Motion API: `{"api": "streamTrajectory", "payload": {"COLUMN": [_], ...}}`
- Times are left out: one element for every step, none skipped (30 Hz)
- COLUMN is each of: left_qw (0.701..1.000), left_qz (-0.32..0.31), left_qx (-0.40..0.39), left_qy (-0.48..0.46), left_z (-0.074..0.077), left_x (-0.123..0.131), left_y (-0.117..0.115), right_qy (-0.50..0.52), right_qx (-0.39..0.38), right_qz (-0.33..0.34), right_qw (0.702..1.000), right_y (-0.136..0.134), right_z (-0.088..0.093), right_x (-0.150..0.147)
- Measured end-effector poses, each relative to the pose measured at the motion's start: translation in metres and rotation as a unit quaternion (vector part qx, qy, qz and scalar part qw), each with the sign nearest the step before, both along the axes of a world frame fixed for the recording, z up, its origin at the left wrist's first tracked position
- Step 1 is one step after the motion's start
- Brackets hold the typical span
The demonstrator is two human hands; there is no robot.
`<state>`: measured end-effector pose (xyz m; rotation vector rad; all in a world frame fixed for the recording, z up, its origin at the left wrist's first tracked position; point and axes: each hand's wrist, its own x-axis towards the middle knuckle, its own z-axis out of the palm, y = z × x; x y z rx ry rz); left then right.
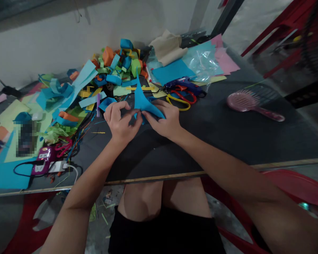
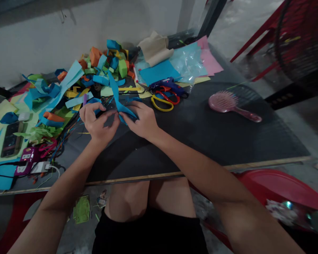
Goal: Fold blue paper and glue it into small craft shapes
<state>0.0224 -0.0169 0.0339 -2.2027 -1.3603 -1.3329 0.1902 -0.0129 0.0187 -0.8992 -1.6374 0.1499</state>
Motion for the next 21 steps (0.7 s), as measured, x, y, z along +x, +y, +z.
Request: {"api": "streamTrajectory", "payload": {"left_qw": [1.0, 1.0, 1.0, 1.0, 1.0, 0.999, 0.999, 0.999, 0.999, 0.999, 0.999, 0.999, 0.999, 0.999, 0.999, 0.999, 0.999, 0.999, 0.999, 0.999, 0.999], "left_qz": [0.003, 0.009, 0.014, 0.019, 0.023, 0.027, 0.03, 0.032, 0.032, 0.031, 0.029, 0.026, 0.022, 0.018, 0.014, 0.01, 0.007, 0.006, 0.008, 0.012, 0.017], "left_qx": [-0.001, -0.002, -0.005, -0.008, -0.01, -0.012, -0.009, -0.004, 0.003, 0.008, 0.012, 0.014, 0.014, 0.012, 0.008, 0.003, -0.004, -0.013, -0.021, -0.025, -0.024], "left_qy": [0.001, 0.002, 0.005, 0.009, 0.014, 0.019, 0.024, 0.029, 0.031, 0.032, 0.033, 0.033, 0.033, 0.033, 0.033, 0.032, 0.031, 0.029, 0.029, 0.029, 0.03], "left_z": [0.0007, 0.0011, 0.0012, 0.0011, 0.0009, 0.0007, 0.0005, 0.0005, 0.0005, 0.0007, 0.0009, 0.0011, 0.0013, 0.0015, 0.0015, 0.0013, 0.001, 0.0006, -0.0001, -0.0008, -0.0015], "left_x": [0.0002, 0.0003, 0.0003, 0.0003, 0.0001, -0.0001, -0.0003, -0.0006, -0.0008, -0.0011, -0.0014, -0.0017, -0.002, -0.0022, -0.0024, -0.0026, -0.0027, -0.0027, -0.0027, -0.0027, -0.0027], "left_y": [-0.0004, -0.0007, -0.001, -0.0013, -0.0014, -0.0014, -0.0012, -0.0009, -0.0004, 0.0002, 0.0009, 0.0015, 0.002, 0.0024, 0.0026, 0.0026, 0.0025, 0.0024, 0.0021, 0.002, 0.0018], "right_qy": [-0.021, -0.042, -0.061, -0.08, -0.097, -0.111, -0.124, -0.132, -0.135, -0.135, -0.132, -0.127, -0.122, -0.116, -0.112, -0.109, -0.109, -0.113, -0.12, -0.13, -0.141], "right_qx": [0.013, 0.018, 0.019, 0.019, 0.019, 0.02, 0.02, 0.02, 0.021, 0.021, 0.02, 0.02, 0.019, 0.018, 0.018, 0.02, 0.025, 0.031, 0.036, 0.04, 0.04], "right_qz": [-0.004, -0.005, -0.004, -0.004, -0.004, -0.002, 0.001, 0.005, 0.006, 0.005, 0.002, -0.003, -0.006, -0.007, -0.006, -0.004, -0.003, -0.003, -0.004, -0.006, -0.008], "right_qw": [1.0, 0.999, 0.998, 0.997, 0.995, 0.994, 0.992, 0.991, 0.991, 0.991, 0.991, 0.992, 0.992, 0.993, 0.993, 0.994, 0.994, 0.993, 0.992, 0.991, 0.989], "right_y": [0.0008, 0.0014, 0.0018, 0.0019, 0.0018, 0.0015, 0.0012, 0.0009, 0.0007, 0.0005, 0.0005, 0.0006, 0.0008, 0.0011, 0.0013, 0.0015, 0.0017, 0.0017, 0.0015, 0.0012, 0.0008], "right_z": [-0.0011, -0.002, -0.0027, -0.0031, -0.0033, -0.0033, -0.003, -0.0027, -0.0023, -0.0019, -0.0015, -0.0011, -0.0006, -0.0002, 0.0002, 0.0005, 0.0008, 0.001, 0.001, 0.001, 0.001], "right_x": [0.0011, 0.0021, 0.0029, 0.0036, 0.004, 0.0042, 0.0043, 0.0042, 0.0041, 0.004, 0.004, 0.0041, 0.0043, 0.0046, 0.0049, 0.0052, 0.0054, 0.0055, 0.0055, 0.0055, 0.0054]}}
